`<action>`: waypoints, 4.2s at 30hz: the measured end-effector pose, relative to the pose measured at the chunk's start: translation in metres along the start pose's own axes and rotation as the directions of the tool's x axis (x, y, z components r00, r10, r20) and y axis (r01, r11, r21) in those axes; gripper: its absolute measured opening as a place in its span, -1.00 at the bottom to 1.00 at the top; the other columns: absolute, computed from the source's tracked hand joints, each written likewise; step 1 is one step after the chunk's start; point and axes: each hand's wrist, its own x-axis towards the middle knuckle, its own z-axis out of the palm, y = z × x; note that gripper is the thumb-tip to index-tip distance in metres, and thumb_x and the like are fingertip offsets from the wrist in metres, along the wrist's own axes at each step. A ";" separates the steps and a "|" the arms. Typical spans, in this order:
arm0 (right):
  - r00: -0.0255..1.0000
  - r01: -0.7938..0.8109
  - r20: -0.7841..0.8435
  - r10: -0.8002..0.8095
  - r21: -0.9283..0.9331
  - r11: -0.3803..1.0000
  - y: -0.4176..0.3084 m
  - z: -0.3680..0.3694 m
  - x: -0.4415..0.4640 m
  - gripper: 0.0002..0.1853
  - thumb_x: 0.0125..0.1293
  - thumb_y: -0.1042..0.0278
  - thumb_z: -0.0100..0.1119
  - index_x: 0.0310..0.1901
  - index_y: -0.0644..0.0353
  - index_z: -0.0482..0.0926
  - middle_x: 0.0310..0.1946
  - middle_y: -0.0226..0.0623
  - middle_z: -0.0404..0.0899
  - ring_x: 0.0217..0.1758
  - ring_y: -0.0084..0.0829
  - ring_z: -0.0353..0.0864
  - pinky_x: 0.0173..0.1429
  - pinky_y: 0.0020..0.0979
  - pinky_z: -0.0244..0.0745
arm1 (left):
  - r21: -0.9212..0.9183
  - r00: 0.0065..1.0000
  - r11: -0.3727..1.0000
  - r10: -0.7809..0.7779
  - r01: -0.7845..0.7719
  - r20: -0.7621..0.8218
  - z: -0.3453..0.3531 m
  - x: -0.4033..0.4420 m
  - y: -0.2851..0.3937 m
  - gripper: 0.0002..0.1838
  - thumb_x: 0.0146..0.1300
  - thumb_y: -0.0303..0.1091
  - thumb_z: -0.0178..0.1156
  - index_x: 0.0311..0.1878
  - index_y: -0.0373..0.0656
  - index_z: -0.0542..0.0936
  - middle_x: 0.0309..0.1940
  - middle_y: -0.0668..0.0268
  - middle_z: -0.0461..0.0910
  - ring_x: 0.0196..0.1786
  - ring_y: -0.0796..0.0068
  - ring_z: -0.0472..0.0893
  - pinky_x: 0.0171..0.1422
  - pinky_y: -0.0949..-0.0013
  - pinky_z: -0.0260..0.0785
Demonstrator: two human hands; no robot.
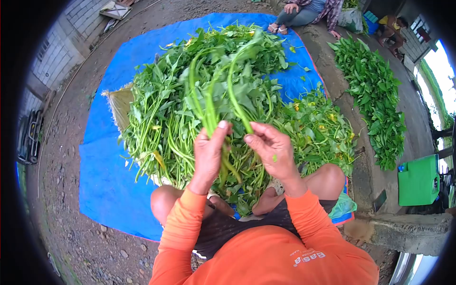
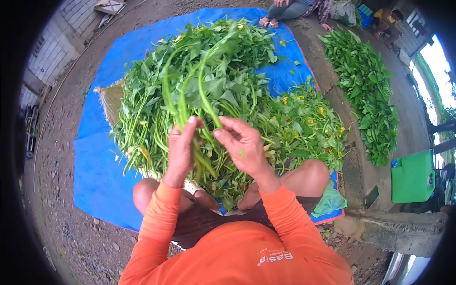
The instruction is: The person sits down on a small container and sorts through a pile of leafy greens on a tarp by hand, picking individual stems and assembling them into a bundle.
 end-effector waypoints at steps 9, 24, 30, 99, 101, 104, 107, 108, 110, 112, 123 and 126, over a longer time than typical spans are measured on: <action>0.900 0.174 0.432 -0.061 -0.229 0.958 0.024 -0.004 0.037 -0.66 0.48 0.27 0.46 0.17 0.26 0.79 -0.10 -0.14 0.78 -0.09 -0.32 0.77 0.03 -0.33 0.65 | 0.127 0.996 0.991 -0.030 0.040 -0.081 -0.009 0.010 -0.001 -0.68 0.58 -0.07 0.35 -0.15 -0.16 0.74 -0.32 0.44 0.72 -0.30 0.73 0.57 -0.19 0.50 0.39; 0.906 -0.417 -0.321 0.275 -0.782 0.463 0.248 -0.103 0.003 -0.70 0.36 0.19 0.47 -0.10 0.28 0.76 -0.17 0.04 0.81 -0.13 -0.03 0.80 0.06 -0.11 0.67 | 0.128 0.976 0.989 0.100 -0.076 -0.191 -0.027 0.021 0.021 -0.74 0.50 -0.14 0.43 -0.15 -0.15 0.71 -0.38 0.44 0.66 -0.40 0.73 0.47 -0.30 0.54 0.25; 0.891 -0.425 -0.267 0.367 -0.210 0.881 0.123 -0.115 0.032 -0.79 0.52 0.33 0.41 0.00 0.26 0.63 -0.17 -0.28 0.77 -0.16 -0.51 0.71 -0.11 -0.42 0.62 | 0.138 0.981 0.990 0.049 -0.023 -0.185 -0.027 0.021 0.030 -0.71 0.51 -0.06 0.41 -0.17 -0.09 0.69 -0.40 0.45 0.62 -0.40 0.73 0.47 -0.29 0.55 0.25; 0.925 -0.122 -0.328 -0.191 -0.733 0.669 0.087 -0.124 0.046 -0.76 0.53 0.28 0.29 0.08 0.21 0.75 0.04 -0.06 0.82 0.01 -0.17 0.85 0.14 -0.12 0.71 | 0.123 0.981 0.992 0.064 -0.042 -0.185 -0.030 0.031 0.013 -0.69 0.52 -0.20 0.42 0.03 -0.31 0.72 -0.30 0.29 0.71 -0.36 0.49 0.71 -0.27 0.44 0.58; 0.780 -0.561 -0.427 0.459 -0.802 0.207 0.118 -0.162 0.062 -0.74 0.51 0.33 0.22 0.06 0.26 0.78 0.11 0.02 0.80 0.04 -0.02 0.84 0.25 -0.09 0.69 | 0.113 0.978 0.993 0.053 -0.030 -0.204 -0.030 0.025 0.021 -0.69 0.51 -0.21 0.43 0.03 -0.31 0.72 -0.30 0.28 0.71 -0.37 0.48 0.71 -0.27 0.44 0.59; 0.889 -0.339 -0.143 0.436 -0.845 0.414 0.192 -0.131 0.021 -0.76 0.43 0.37 0.23 -0.03 0.26 0.81 0.03 0.15 0.78 0.03 0.17 0.79 0.22 -0.02 0.69 | 0.092 0.976 0.995 0.067 -0.049 -0.207 -0.035 0.030 0.019 -0.69 0.48 -0.21 0.46 0.02 -0.30 0.72 -0.27 0.28 0.73 -0.37 0.48 0.71 -0.25 0.43 0.60; 0.897 -0.441 -0.351 0.268 -0.744 0.501 0.248 -0.088 0.004 -0.77 0.35 0.30 0.32 -0.07 0.20 0.82 -0.02 0.19 0.77 0.07 0.20 0.76 0.20 0.04 0.66 | 0.080 0.976 0.996 0.044 -0.028 -0.211 -0.031 0.029 0.019 -0.67 0.46 -0.20 0.48 0.02 -0.31 0.72 -0.24 0.27 0.75 -0.37 0.48 0.72 -0.27 0.43 0.61; 0.894 -0.448 -0.354 0.275 -0.712 0.540 0.250 -0.080 0.007 -0.75 0.33 0.29 0.36 -0.06 0.24 0.79 -0.02 0.21 0.76 0.06 0.20 0.75 0.20 0.03 0.64 | 0.080 0.975 0.996 0.040 -0.023 -0.218 -0.032 0.028 0.019 -0.66 0.46 -0.19 0.48 0.02 -0.31 0.73 -0.24 0.27 0.75 -0.37 0.48 0.72 -0.27 0.43 0.60; 0.892 -0.439 -0.402 0.208 -0.659 0.611 0.270 -0.074 0.007 -0.77 0.33 0.30 0.37 -0.10 0.26 0.77 -0.04 0.18 0.76 0.03 0.22 0.75 0.17 0.02 0.64 | 0.087 0.972 0.996 0.032 -0.011 -0.234 -0.029 0.026 0.021 -0.64 0.46 -0.17 0.48 0.03 -0.31 0.73 -0.26 0.28 0.75 -0.38 0.48 0.72 -0.28 0.44 0.60; 0.904 -0.413 -0.388 0.182 -0.674 0.613 0.261 -0.073 0.007 -0.76 0.35 0.30 0.38 -0.08 0.28 0.72 -0.11 0.14 0.75 -0.03 0.17 0.76 0.13 -0.04 0.65 | 0.102 0.976 0.995 0.023 0.000 -0.217 -0.034 0.027 0.022 -0.65 0.47 -0.16 0.47 0.02 -0.30 0.73 -0.27 0.30 0.75 -0.38 0.50 0.72 -0.27 0.44 0.60; 0.974 -0.222 -0.178 0.141 -0.609 0.761 0.006 -0.118 0.082 -0.71 0.58 0.09 0.38 0.04 0.15 0.81 -0.38 -0.62 0.53 -0.34 -0.68 0.37 -0.27 -0.50 0.28 | 0.008 0.974 1.000 0.016 -0.014 -0.227 -0.040 0.025 0.038 -0.63 0.46 -0.13 0.47 0.04 -0.26 0.69 -0.25 0.32 0.73 -0.39 0.54 0.70 -0.29 0.44 0.60; 0.930 -0.318 -0.280 0.238 -0.290 0.902 -0.082 -0.134 0.064 -0.62 0.59 0.08 0.34 0.20 0.21 0.73 -0.46 -0.66 0.41 -0.48 -0.76 0.29 -0.41 -0.60 0.14 | 0.005 0.969 1.000 0.011 -0.010 -0.246 -0.042 0.018 0.047 -0.62 0.43 -0.07 0.49 -0.02 -0.25 0.73 -0.30 0.34 0.72 -0.40 0.58 0.69 -0.33 0.47 0.55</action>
